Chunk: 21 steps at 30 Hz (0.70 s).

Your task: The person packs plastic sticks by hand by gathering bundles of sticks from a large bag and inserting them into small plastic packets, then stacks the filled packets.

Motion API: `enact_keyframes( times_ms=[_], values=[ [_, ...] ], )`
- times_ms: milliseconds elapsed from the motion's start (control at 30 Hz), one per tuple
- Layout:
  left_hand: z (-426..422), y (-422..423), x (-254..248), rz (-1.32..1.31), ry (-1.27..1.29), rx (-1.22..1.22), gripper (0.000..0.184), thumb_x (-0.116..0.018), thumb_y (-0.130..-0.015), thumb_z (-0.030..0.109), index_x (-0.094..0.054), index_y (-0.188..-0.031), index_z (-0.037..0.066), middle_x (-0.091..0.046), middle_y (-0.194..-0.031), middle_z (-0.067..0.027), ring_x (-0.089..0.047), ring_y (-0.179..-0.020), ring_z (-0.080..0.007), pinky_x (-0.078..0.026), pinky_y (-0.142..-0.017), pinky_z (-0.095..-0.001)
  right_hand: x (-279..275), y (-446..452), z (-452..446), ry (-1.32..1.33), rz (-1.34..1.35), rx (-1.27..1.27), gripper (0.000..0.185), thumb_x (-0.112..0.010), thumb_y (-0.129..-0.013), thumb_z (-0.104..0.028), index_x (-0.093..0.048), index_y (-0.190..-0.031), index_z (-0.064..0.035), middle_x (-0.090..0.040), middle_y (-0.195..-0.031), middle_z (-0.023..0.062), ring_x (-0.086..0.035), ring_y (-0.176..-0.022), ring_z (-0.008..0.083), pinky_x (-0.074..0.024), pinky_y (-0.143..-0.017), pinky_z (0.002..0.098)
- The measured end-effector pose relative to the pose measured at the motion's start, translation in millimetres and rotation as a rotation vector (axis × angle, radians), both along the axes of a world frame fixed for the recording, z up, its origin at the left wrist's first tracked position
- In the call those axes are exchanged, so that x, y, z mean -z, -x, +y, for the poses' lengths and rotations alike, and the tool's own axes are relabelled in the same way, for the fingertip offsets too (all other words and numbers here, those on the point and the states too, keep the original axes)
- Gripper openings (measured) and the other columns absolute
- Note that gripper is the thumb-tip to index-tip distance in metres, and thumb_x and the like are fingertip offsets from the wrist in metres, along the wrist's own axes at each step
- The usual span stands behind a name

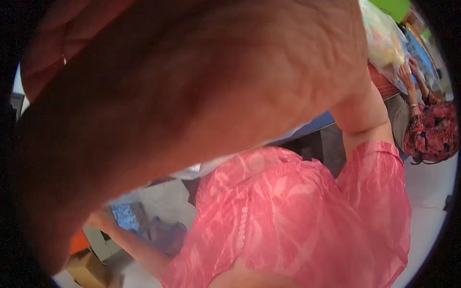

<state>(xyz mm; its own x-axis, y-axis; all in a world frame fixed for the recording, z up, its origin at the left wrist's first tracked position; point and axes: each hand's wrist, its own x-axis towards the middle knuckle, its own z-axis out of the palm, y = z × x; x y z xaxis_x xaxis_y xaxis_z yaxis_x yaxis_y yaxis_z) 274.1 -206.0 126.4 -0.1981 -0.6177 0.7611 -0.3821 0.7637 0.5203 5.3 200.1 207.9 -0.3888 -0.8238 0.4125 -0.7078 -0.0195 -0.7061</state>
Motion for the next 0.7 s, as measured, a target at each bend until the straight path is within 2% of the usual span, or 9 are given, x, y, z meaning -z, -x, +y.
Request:
enact_keyframes(
  times_ms=[200, 267, 333, 400, 467, 500, 567, 633, 700],
  values=[
    [132, 101, -11, -0.070, 0.446, 0.611, 0.032, -0.063, -0.079, -0.007, -0.054, -0.110, -0.003, -0.052, -0.128, -0.0241, -0.055, -0.113, -0.0315, -0.048, -0.089, -0.0378, -6, 50, 34, 0.162, 0.127, 0.056, 0.033, -0.080, -0.073, -0.012, -0.066, -0.101, -0.0030, -0.060, -0.073, 0.0001, -0.054, -0.060, 0.0060, -0.0399, -0.053, 0.0227],
    [163, 131, 5, -0.086, 0.346, 0.772, 0.030, -0.064, -0.078, -0.007, -0.059, -0.107, 0.000, -0.056, -0.124, -0.0212, -0.058, -0.108, -0.0305, -0.049, -0.086, -0.0361, 12, 43, 37, 0.174, 0.034, 0.057, 0.029, -0.079, -0.073, -0.012, -0.067, -0.098, -0.0026, -0.059, -0.072, 0.0003, -0.054, -0.060, 0.0066, -0.0402, -0.053, 0.0232],
    [194, 149, 13, -0.309, 0.224, 0.797, 0.027, -0.066, -0.078, -0.006, -0.062, -0.104, 0.002, -0.058, -0.120, -0.0183, -0.060, -0.106, -0.0296, -0.049, -0.086, -0.0352, 42, 19, 35, 0.175, -0.155, 0.043, 0.026, -0.078, -0.074, -0.011, -0.068, -0.096, -0.0022, -0.059, -0.071, 0.0005, -0.054, -0.060, 0.0071, -0.0404, -0.053, 0.0236],
    [200, 166, 30, -0.291, 0.097, 1.016, 0.025, -0.068, -0.077, -0.006, -0.065, -0.100, 0.003, -0.060, -0.117, -0.0166, -0.060, -0.107, -0.0282, -0.049, -0.088, -0.0355, 46, 22, 28, 0.174, -0.183, 0.008, 0.023, -0.078, -0.075, -0.011, -0.068, -0.093, -0.0018, -0.059, -0.070, 0.0007, -0.054, -0.060, 0.0076, -0.0406, -0.053, 0.0241],
    [196, 181, 52, -0.326, 0.080, 1.024, 0.025, -0.068, -0.076, -0.005, -0.065, -0.100, 0.003, -0.061, -0.114, -0.0159, -0.060, -0.106, -0.0285, -0.049, -0.087, -0.0365, 105, 59, 5, -0.145, 0.096, 0.185, 0.011, -0.070, -0.078, -0.011, -0.067, -0.081, -0.0007, -0.062, -0.070, 0.0085, -0.059, -0.061, 0.0201, -0.0451, -0.057, 0.0323],
    [191, 183, 61, -0.391, 0.057, 1.043, 0.025, -0.068, -0.076, -0.005, -0.065, -0.099, 0.003, -0.062, -0.111, -0.0151, -0.060, -0.105, -0.0289, -0.049, -0.087, -0.0375, 137, 75, -8, -0.255, 0.156, 0.207, 0.014, -0.064, -0.081, -0.016, -0.065, -0.079, -0.0013, -0.063, -0.075, 0.0139, -0.060, -0.067, 0.0314, -0.0475, -0.062, 0.0395],
    [189, 185, 80, -0.420, 0.057, 1.014, 0.025, -0.069, -0.075, -0.004, -0.066, -0.098, 0.004, -0.063, -0.109, -0.0143, -0.060, -0.103, -0.0294, -0.049, -0.086, -0.0380, 184, 91, -24, -0.381, 0.174, 0.264, 0.018, -0.060, -0.082, -0.018, -0.064, -0.078, -0.0012, -0.064, -0.073, 0.0150, -0.063, -0.072, 0.0336, -0.0494, -0.065, 0.0411],
    [183, 178, 92, -0.496, 0.019, 0.976, 0.024, -0.070, -0.074, -0.003, -0.066, -0.097, 0.004, -0.063, -0.104, -0.0126, -0.060, -0.098, -0.0304, -0.048, -0.083, -0.0390, 200, 93, -44, -0.564, 0.343, 0.383, 0.019, -0.058, -0.082, -0.016, -0.064, -0.078, 0.0009, -0.064, -0.073, 0.0172, -0.064, -0.073, 0.0358, -0.0506, -0.065, 0.0429],
    [179, 163, 95, -0.535, 0.010, 0.926, 0.025, -0.070, -0.073, -0.003, -0.066, -0.096, 0.004, -0.063, -0.101, -0.0121, -0.059, -0.096, -0.0307, -0.048, -0.082, -0.0392, 202, 97, -53, -0.582, 0.396, 0.330, 0.015, -0.059, -0.080, -0.013, -0.065, -0.077, 0.0004, -0.065, -0.074, 0.0170, -0.065, -0.074, 0.0352, -0.0517, -0.064, 0.0423]
  ],
)
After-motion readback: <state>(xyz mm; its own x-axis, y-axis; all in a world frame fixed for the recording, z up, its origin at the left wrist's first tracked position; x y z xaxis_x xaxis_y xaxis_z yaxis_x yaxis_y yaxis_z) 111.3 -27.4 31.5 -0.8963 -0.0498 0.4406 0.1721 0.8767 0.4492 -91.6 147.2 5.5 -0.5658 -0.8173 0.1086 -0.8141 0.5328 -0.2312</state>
